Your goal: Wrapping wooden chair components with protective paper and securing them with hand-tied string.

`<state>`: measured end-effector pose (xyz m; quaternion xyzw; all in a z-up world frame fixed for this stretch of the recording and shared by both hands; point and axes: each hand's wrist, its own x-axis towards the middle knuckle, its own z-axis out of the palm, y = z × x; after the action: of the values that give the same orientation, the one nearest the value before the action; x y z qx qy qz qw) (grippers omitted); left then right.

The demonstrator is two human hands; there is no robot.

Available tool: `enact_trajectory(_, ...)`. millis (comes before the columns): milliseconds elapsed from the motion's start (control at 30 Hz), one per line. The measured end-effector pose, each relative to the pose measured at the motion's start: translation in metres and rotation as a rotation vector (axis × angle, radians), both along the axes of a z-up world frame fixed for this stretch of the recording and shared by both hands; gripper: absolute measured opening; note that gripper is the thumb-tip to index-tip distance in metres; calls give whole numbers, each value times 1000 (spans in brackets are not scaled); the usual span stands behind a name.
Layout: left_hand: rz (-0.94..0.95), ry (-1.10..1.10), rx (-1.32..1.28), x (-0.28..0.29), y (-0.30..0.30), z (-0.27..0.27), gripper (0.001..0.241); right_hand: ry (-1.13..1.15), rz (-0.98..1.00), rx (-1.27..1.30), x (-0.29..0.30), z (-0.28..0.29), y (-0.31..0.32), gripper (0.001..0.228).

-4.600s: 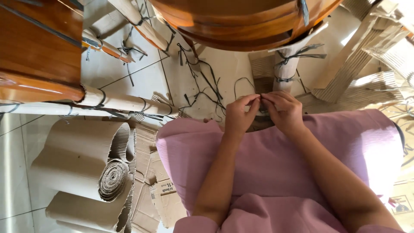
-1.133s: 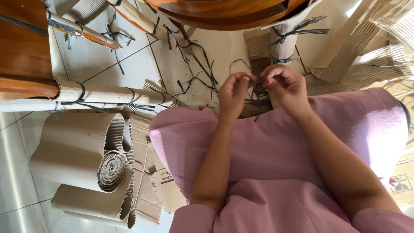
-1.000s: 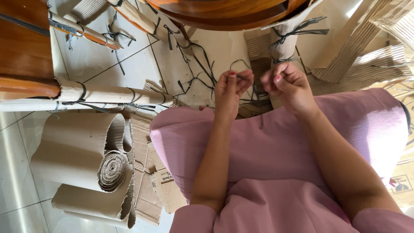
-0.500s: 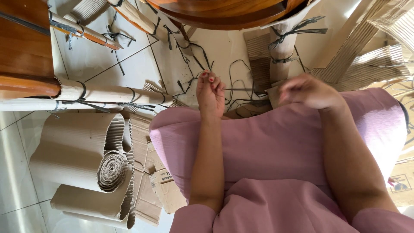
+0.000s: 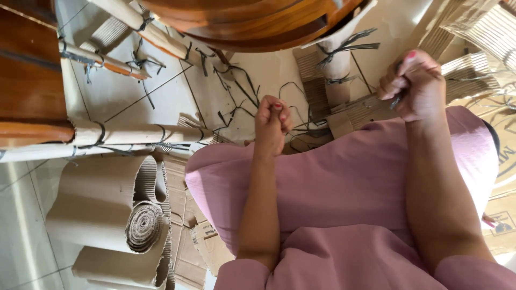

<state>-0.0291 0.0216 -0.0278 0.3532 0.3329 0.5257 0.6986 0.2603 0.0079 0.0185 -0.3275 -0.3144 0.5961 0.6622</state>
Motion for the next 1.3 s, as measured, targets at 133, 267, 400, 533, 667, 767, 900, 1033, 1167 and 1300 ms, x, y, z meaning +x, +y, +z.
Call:
enact_trajectory(133,12,-3,-29,1,2,-17,18,-577,39,-137,10,7,-3,45)
enact_trajectory(267,44,87,-105,15,-3,-36,18,-1194,726,-324,-1,12,8,20)
enact_trajectory(400,-50,198,-101,41,-8,-41,17,-1412,909,-395,2,6,9,24)
enact_trajectory(533,-28,210,-166,48,-9,-66,14,-1542,778,-315,36,-10,5,22)
enact_trajectory(667,-146,383,-88,51,-12,-69,13,-1612,754,-679,42,31,2,27)
enact_trajectory(767,-163,412,-86,55,-12,-74,14,-1459,574,-791,58,33,-1,29)
enact_trajectory(900,-89,493,-198,51,-9,-76,14,-1633,224,-679,108,-45,-1,28)
enact_trajectory(1033,-73,497,-226,50,-5,-86,11,-1592,-183,-332,128,-86,-11,13)
enact_trajectory(1167,-36,500,-234,58,-2,-72,13,-1516,-375,-143,126,-97,0,8)
enact_trajectory(1300,59,594,-266,67,9,-43,24,-1387,-330,-255,108,-93,23,8)
